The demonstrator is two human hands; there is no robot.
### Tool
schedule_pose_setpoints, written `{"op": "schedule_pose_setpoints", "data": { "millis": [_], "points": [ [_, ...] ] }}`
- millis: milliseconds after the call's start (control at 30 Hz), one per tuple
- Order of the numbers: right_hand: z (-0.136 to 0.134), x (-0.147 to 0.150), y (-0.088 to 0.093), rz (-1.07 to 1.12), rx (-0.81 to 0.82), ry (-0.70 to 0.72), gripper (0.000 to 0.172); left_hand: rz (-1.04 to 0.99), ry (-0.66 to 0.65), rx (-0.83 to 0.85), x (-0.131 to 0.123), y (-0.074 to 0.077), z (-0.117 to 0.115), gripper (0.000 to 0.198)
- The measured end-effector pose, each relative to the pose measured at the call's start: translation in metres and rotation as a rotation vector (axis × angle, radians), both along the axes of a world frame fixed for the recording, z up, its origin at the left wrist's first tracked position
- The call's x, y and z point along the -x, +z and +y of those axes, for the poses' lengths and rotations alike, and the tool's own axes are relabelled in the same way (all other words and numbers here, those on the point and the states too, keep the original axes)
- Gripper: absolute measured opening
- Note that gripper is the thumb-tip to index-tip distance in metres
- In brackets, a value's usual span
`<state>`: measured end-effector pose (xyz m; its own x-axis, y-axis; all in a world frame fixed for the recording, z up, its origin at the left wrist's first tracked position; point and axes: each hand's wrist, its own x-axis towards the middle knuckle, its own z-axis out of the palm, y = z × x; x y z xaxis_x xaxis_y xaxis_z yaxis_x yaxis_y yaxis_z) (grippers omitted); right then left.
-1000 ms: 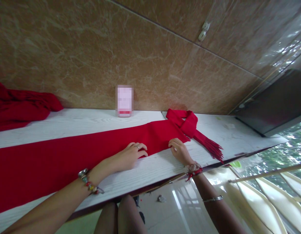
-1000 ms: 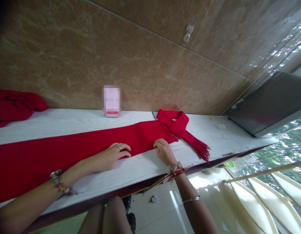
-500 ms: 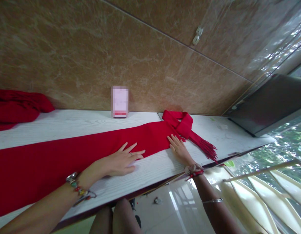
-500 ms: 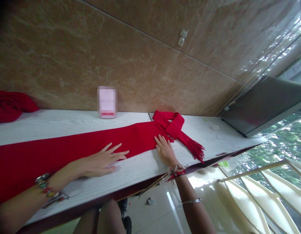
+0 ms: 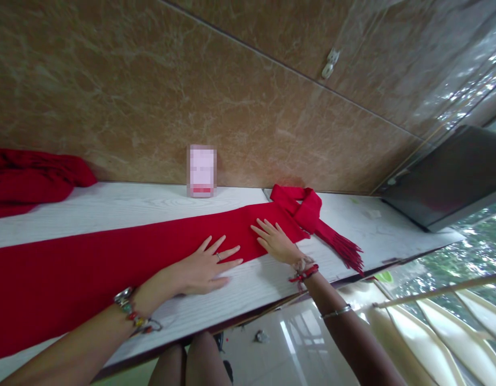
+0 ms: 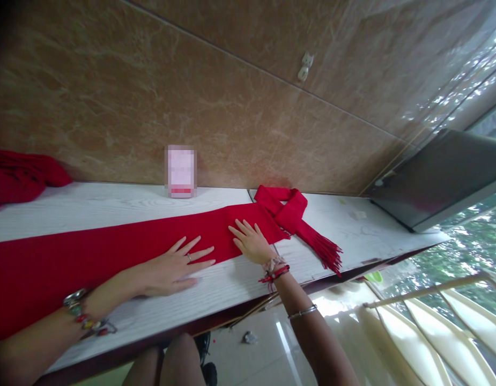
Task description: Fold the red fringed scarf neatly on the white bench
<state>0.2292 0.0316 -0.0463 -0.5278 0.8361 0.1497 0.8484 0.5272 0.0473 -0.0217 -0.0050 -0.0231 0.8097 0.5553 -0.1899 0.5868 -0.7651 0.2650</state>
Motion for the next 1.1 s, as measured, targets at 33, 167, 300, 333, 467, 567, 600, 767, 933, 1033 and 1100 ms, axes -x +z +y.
{"op": "schedule_pose_setpoints", "data": {
  "millis": [33,167,300,333,467,567,600,767,933,1033,1100],
  "points": [
    [0.003,-0.011,-0.002,0.002,-0.001,-0.034,0.042,0.005,-0.005,0.002,0.000,0.000,0.000,0.050],
    [0.017,-0.062,-0.004,0.000,-0.022,-0.176,0.042,-0.003,-0.015,-0.007,0.002,-0.004,0.001,0.051],
    [0.027,-0.058,0.006,0.057,-0.107,-0.183,0.042,-0.025,-0.024,-0.023,0.004,-0.009,0.003,0.050],
    [0.029,-0.045,0.010,0.074,-0.110,-0.142,0.043,-0.033,-0.025,-0.026,0.004,-0.010,0.003,0.050],
    [0.038,0.012,0.015,0.065,0.040,0.037,0.046,-0.048,-0.018,-0.011,0.004,-0.010,0.004,0.049],
    [0.048,0.022,0.010,0.027,0.140,0.014,0.045,-0.038,-0.012,0.005,0.005,-0.011,0.004,0.050],
    [0.052,0.016,0.007,0.023,0.151,-0.029,0.045,-0.038,-0.013,0.008,0.005,-0.012,0.004,0.050],
    [0.074,-0.042,0.005,0.085,0.070,-0.290,0.045,-0.060,-0.005,0.025,0.004,-0.010,0.004,0.051],
    [0.060,-0.040,0.012,0.167,-0.064,-0.255,0.045,-0.121,0.093,0.018,0.003,-0.002,0.008,0.043],
    [0.029,-0.002,0.008,0.188,-0.091,-0.050,0.044,-0.113,0.216,-0.071,0.004,-0.008,0.013,0.045],
    [0.010,0.021,0.003,0.117,-0.048,0.070,0.043,-0.071,0.248,-0.110,0.004,-0.016,0.015,0.048]
  ]
}}
